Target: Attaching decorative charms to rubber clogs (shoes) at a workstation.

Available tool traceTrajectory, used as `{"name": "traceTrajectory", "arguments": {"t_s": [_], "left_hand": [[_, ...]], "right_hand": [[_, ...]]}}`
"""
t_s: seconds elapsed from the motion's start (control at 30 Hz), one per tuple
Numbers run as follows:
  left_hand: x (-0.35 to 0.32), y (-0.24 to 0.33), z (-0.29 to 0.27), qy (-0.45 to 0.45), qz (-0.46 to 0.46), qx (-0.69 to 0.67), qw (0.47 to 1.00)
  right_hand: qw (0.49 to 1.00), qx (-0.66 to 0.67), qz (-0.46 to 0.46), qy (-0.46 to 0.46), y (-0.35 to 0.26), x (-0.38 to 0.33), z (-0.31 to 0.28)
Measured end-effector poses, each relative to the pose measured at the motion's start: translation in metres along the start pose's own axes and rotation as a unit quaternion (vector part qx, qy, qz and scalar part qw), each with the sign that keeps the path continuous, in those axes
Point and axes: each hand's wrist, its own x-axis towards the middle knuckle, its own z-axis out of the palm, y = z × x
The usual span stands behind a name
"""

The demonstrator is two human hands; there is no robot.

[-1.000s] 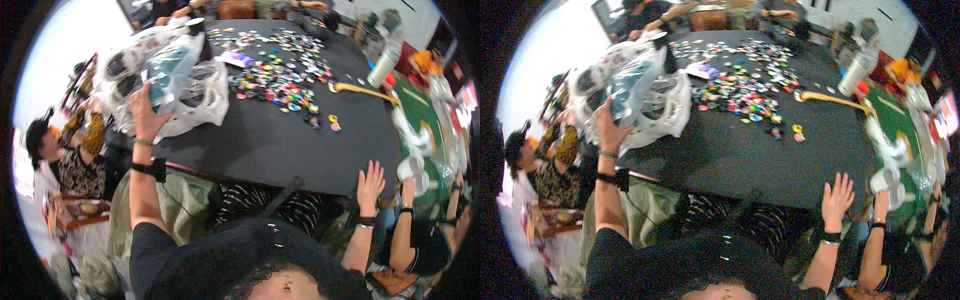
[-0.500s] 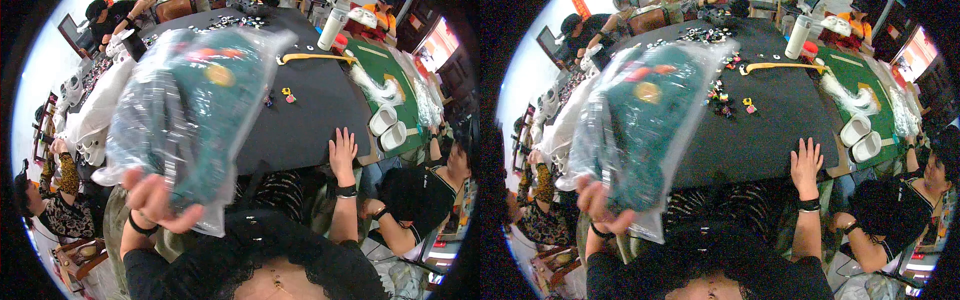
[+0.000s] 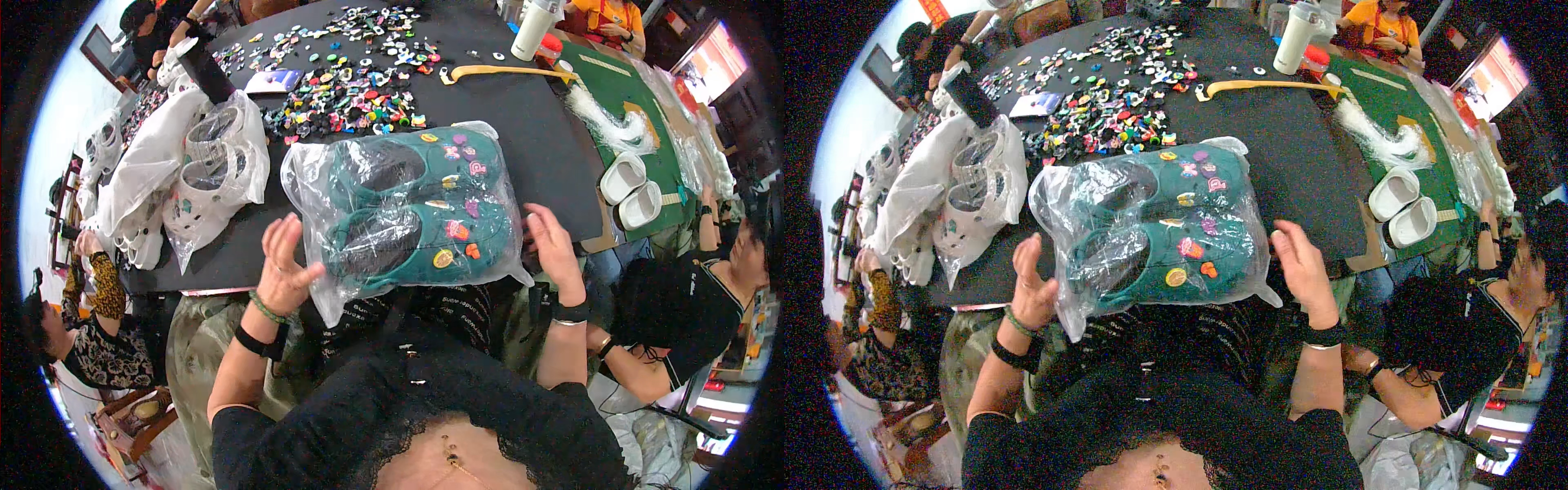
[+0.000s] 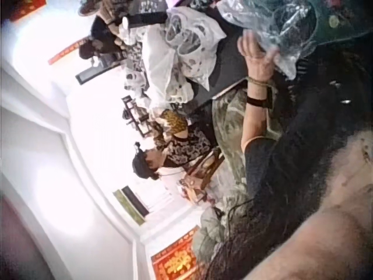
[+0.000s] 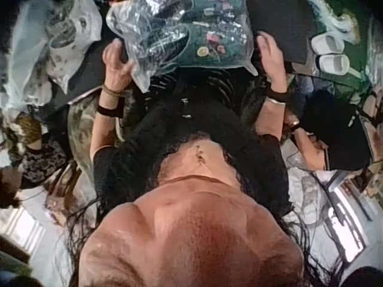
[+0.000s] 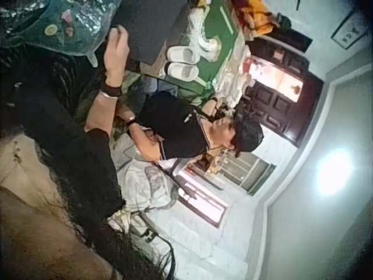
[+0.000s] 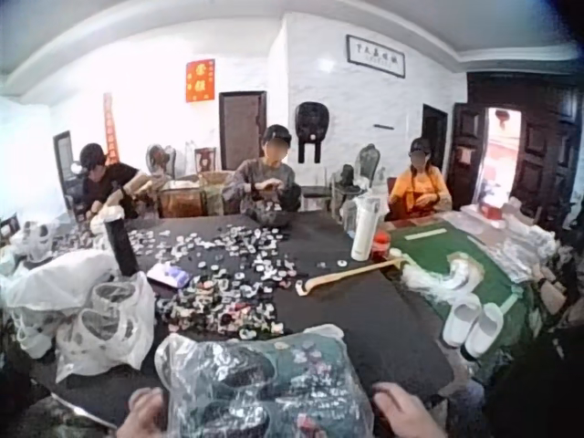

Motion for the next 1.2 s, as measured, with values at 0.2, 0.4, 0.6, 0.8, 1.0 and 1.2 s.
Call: {"name": "traceTrajectory", "arguments": {"t_s": [0.2,0.4,0.6,0.8,1.0,1.2], "left_hand": [[0.015,-0.009,-0.028,-0.060,-0.210,0.075,0.973],[0.047,0.002,-0.010,-0.030,-0.238,-0.081,0.967],[0.081,-0.004,-0.009,0.102,-0.303,-0.647,0.692],[0.078,-0.012,-0.003,0.036,-0.500,-0.603,0.621],[0.096,-0.012,-0.006,-0.124,-0.081,-0.128,0.981],[0.105,-0.020,0.013,-0.193,-0.038,-0.198,0.960]], "right_hand": [[0.993,0.043,0.052,-0.102,-0.014,-0.002,0.008],[0.997,0.060,-0.006,-0.056,-0.009,0.005,0.022],[0.999,0.005,0.022,-0.049,0.002,0.015,0.018],[0.999,-0.011,-0.046,-0.012,0.012,0.026,0.010],[0.990,0.072,0.083,-0.087,0.008,0.053,-0.011],[0.984,0.073,0.117,-0.116,-0.014,0.087,-0.020]]}}
